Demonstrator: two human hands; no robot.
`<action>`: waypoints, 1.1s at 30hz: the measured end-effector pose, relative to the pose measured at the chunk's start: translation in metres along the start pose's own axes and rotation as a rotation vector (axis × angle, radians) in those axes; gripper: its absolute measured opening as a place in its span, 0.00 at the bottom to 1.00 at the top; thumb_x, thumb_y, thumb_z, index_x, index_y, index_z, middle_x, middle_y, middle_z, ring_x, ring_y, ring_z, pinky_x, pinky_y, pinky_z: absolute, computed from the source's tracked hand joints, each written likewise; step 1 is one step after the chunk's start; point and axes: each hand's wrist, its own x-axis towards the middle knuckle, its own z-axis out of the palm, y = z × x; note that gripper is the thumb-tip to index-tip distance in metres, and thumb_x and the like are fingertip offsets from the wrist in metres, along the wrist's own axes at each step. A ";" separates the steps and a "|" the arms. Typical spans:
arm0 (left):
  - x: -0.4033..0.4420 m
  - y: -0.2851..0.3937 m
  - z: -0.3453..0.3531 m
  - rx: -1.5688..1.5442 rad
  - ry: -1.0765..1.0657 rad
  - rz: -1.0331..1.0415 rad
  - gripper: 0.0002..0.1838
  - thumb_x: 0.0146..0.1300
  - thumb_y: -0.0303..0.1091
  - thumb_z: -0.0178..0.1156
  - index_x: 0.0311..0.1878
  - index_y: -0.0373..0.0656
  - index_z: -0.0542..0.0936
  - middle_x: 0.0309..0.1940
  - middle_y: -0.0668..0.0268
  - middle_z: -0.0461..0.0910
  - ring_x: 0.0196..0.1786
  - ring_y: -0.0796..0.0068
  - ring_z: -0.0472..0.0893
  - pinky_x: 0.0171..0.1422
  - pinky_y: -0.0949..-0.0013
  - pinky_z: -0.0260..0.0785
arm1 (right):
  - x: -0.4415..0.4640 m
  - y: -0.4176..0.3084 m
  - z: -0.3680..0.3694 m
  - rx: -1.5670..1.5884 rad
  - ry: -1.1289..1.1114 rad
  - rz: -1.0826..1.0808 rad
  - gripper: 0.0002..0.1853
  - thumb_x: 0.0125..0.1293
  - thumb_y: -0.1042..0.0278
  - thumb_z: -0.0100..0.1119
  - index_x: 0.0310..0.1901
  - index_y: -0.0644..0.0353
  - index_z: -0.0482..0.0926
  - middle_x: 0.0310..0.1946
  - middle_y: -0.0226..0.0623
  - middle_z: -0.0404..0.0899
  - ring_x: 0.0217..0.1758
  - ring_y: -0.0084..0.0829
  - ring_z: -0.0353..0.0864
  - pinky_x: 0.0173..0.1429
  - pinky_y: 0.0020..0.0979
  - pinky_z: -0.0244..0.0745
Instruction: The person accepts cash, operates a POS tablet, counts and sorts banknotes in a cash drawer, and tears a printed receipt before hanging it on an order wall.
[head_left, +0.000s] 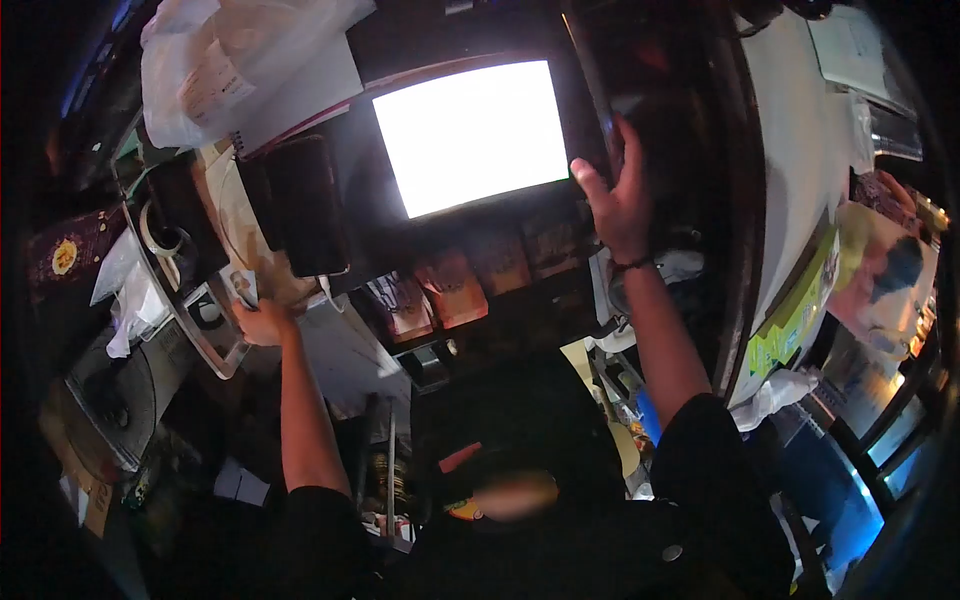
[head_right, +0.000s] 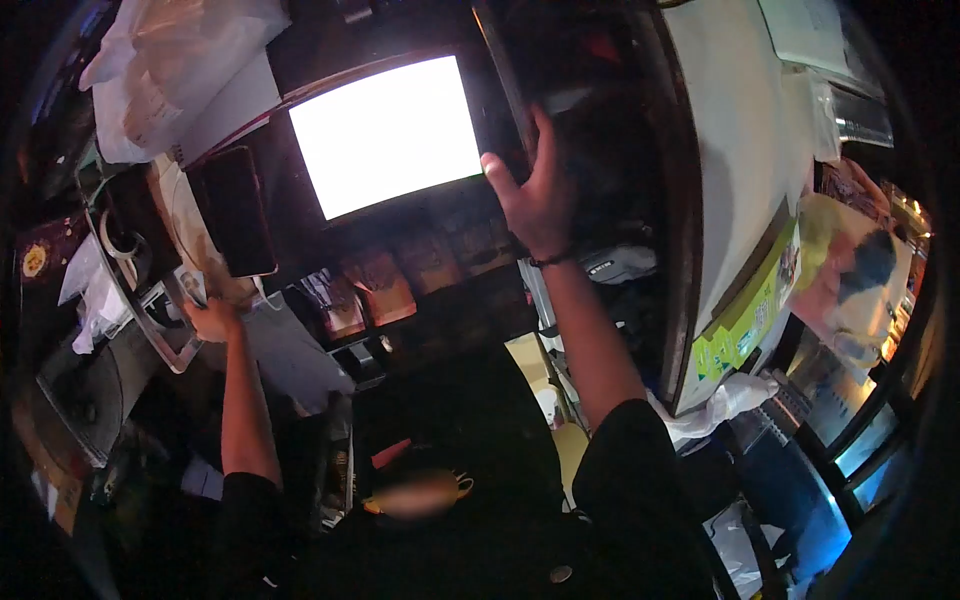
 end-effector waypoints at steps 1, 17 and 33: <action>0.000 -0.003 0.000 0.013 -0.002 0.008 0.25 0.43 0.32 0.53 0.49 0.40 0.75 0.40 0.51 0.79 0.44 0.48 0.77 0.49 0.49 0.62 | 0.001 -0.002 0.001 -0.003 0.007 -0.004 0.35 0.56 0.58 0.61 0.63 0.64 0.60 0.57 0.50 0.68 0.60 0.43 0.70 0.61 0.36 0.65; 0.008 -0.011 -0.105 -0.782 -0.149 -0.043 0.32 0.60 0.46 0.62 0.56 0.28 0.67 0.51 0.53 0.73 0.50 0.64 0.74 0.58 0.65 0.63 | 0.006 0.005 0.007 -0.122 0.143 0.058 0.25 0.61 0.52 0.56 0.57 0.55 0.68 0.50 0.44 0.76 0.52 0.43 0.76 0.52 0.36 0.71; -0.098 0.058 -0.173 -1.034 -1.254 -0.412 0.21 0.57 0.36 0.63 0.52 0.42 0.71 0.41 0.68 0.77 0.43 0.76 0.75 0.47 0.71 0.67 | 0.011 0.013 0.011 -0.166 0.176 -0.019 0.26 0.60 0.51 0.56 0.56 0.55 0.68 0.48 0.47 0.76 0.50 0.48 0.76 0.50 0.40 0.72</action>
